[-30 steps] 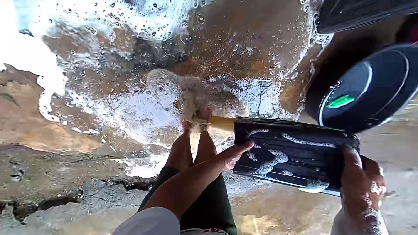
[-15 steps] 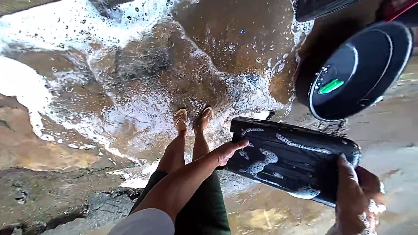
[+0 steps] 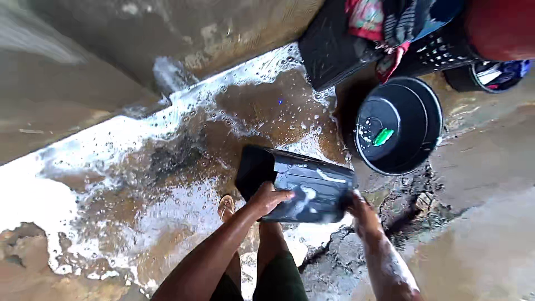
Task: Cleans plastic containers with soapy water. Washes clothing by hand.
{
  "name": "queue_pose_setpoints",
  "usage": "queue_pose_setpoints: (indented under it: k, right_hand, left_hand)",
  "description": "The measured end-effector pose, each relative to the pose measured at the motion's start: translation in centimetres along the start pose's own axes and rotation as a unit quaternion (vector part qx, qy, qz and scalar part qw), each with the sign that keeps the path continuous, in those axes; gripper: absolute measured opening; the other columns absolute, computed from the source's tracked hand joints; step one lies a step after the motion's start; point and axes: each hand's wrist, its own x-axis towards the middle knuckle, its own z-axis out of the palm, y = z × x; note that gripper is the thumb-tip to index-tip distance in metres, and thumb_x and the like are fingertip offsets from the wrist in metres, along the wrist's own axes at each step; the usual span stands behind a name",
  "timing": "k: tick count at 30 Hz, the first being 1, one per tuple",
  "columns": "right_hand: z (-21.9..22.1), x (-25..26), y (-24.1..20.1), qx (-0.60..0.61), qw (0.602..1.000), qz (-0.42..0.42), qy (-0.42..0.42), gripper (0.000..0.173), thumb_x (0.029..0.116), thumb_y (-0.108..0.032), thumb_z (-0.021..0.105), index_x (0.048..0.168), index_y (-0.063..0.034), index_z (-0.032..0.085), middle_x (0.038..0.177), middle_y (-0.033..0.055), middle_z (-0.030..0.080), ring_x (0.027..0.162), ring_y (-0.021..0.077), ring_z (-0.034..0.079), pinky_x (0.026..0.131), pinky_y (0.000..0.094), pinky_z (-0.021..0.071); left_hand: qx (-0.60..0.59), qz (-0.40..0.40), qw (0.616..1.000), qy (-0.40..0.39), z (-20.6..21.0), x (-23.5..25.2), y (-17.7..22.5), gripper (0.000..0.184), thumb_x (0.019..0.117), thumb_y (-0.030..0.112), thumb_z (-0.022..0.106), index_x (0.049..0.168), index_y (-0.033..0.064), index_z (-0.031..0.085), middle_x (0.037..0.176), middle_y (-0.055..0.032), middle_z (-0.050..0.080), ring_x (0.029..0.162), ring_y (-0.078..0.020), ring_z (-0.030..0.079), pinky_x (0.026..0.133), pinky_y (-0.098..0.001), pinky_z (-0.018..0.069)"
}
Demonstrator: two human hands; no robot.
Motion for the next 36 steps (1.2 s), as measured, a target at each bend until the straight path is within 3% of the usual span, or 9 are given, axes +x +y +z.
queue_pose_setpoints:
  k: [4, 9, 17, 26, 27, 29, 31, 34, 36]
  right_hand:
    - [2.5, 4.3, 0.8, -0.014, 0.992, 0.003, -0.128, 0.046, 0.1044, -0.023, 0.059, 0.142, 0.0038, 0.054, 0.140, 0.0213, 0.060, 0.128, 0.0283, 0.059, 0.107, 0.0468, 0.0484]
    - [2.2, 12.5, 0.8, -0.053, 0.969, 0.015, -0.240, 0.044, 0.1032, -0.018, 0.060, 0.141, 0.0035, 0.054, 0.136, 0.0223, 0.063, 0.123, 0.0278, 0.064, 0.107, 0.0440, 0.0505]
    - [-5.9, 21.5, 4.6, -0.068, 0.968, 0.089, -0.225, 0.044, 0.1045, -0.022, 0.059, 0.142, 0.0006, 0.054, 0.131, 0.0223, 0.065, 0.115, 0.0297, 0.067, 0.102, 0.0468, 0.0524]
    - [-8.5, 22.6, 4.5, -0.008, 0.961, 0.165, -0.220, 0.049, 0.0996, -0.017, 0.067, 0.143, 0.0011, 0.053, 0.130, 0.0234, 0.066, 0.116, 0.0311, 0.067, 0.102, 0.0470, 0.0522]
    - [-8.6, 22.9, 3.8, 0.001, 0.962, 0.159, -0.220, 0.054, 0.0970, -0.018, 0.071, 0.144, 0.0010, 0.052, 0.131, 0.0241, 0.065, 0.118, 0.0319, 0.066, 0.103, 0.0475, 0.0523]
    - [-8.5, 24.2, 1.9, 0.031, 0.970, 0.131, -0.202, 0.064, 0.0919, -0.022, 0.077, 0.146, 0.0003, 0.050, 0.135, 0.0255, 0.061, 0.121, 0.0340, 0.064, 0.104, 0.0487, 0.0516]
    - [-8.4, 26.5, -1.5, 0.072, 0.980, 0.078, -0.167, 0.073, 0.0886, -0.025, 0.080, 0.149, 0.0000, 0.047, 0.142, 0.0259, 0.057, 0.126, 0.0351, 0.060, 0.106, 0.0491, 0.0506]
    - [-8.1, 31.5, -10.9, 0.069, 0.990, -0.049, -0.116, 0.083, 0.0874, -0.033, 0.080, 0.153, -0.0011, 0.042, 0.149, 0.0260, 0.050, 0.133, 0.0353, 0.054, 0.107, 0.0496, 0.0488]
    - [-7.2, 35.2, -17.9, 0.063, 0.986, -0.142, -0.067, 0.087, 0.0859, -0.038, 0.081, 0.155, -0.0030, 0.041, 0.150, 0.0261, 0.048, 0.138, 0.0366, 0.049, 0.112, 0.0525, 0.0451]
  left_hand:
    - [0.268, -0.037, 0.962, 0.036, -0.3, 6.4, 3.4, 0.034, 0.0974, 0.024, 0.069, 0.116, -0.0042, 0.068, 0.113, -0.0204, 0.071, 0.110, -0.0284, 0.068, 0.100, -0.0497, 0.0527]
    - [0.466, -0.124, 0.871, 0.100, 1.3, 17.7, 5.7, 0.041, 0.1049, 0.029, 0.057, 0.127, -0.0049, 0.064, 0.128, -0.0279, 0.064, 0.126, -0.0418, 0.060, 0.107, -0.0610, 0.0448]
    - [0.523, -0.207, 0.807, 0.180, 5.8, 28.8, 3.1, 0.043, 0.1086, 0.030, 0.047, 0.137, 0.0005, 0.061, 0.140, -0.0221, 0.061, 0.134, -0.0377, 0.056, 0.111, -0.0585, 0.0431]
    - [0.593, -0.287, 0.751, 0.045, 9.9, 33.5, 2.1, 0.049, 0.1081, 0.041, 0.046, 0.146, 0.0112, 0.055, 0.144, -0.0179, 0.059, 0.134, -0.0374, 0.056, 0.106, -0.0637, 0.0453]
    - [0.586, -0.297, 0.754, 0.003, 9.6, 33.9, 3.0, 0.053, 0.1060, 0.043, 0.051, 0.148, 0.0112, 0.053, 0.146, -0.0192, 0.058, 0.136, -0.0385, 0.055, 0.109, -0.0650, 0.0430]
    - [0.569, -0.305, 0.761, -0.067, 9.3, 34.6, 6.3, 0.058, 0.1030, 0.049, 0.057, 0.135, 0.0020, 0.063, 0.135, -0.0248, 0.063, 0.130, -0.0414, 0.058, 0.109, -0.0650, 0.0420]
    - [0.510, -0.278, 0.812, -0.053, 10.5, 34.8, 12.5, 0.059, 0.1051, 0.048, 0.054, 0.128, -0.0048, 0.064, 0.123, -0.0269, 0.068, 0.118, -0.0412, 0.065, 0.106, -0.0610, 0.0463]
    - [0.351, -0.128, 0.926, 0.052, 12.6, 37.6, 22.4, 0.052, 0.1097, 0.035, 0.048, 0.147, -0.0009, 0.049, 0.134, -0.0241, 0.063, 0.122, -0.0357, 0.062, 0.104, -0.0519, 0.0488]
    - [0.232, -0.030, 0.966, 0.114, 12.5, 41.8, 26.0, 0.064, 0.1083, 0.041, 0.048, 0.161, 0.0109, 0.029, 0.150, -0.0206, 0.052, 0.134, -0.0367, 0.055, 0.105, -0.0564, 0.0490]
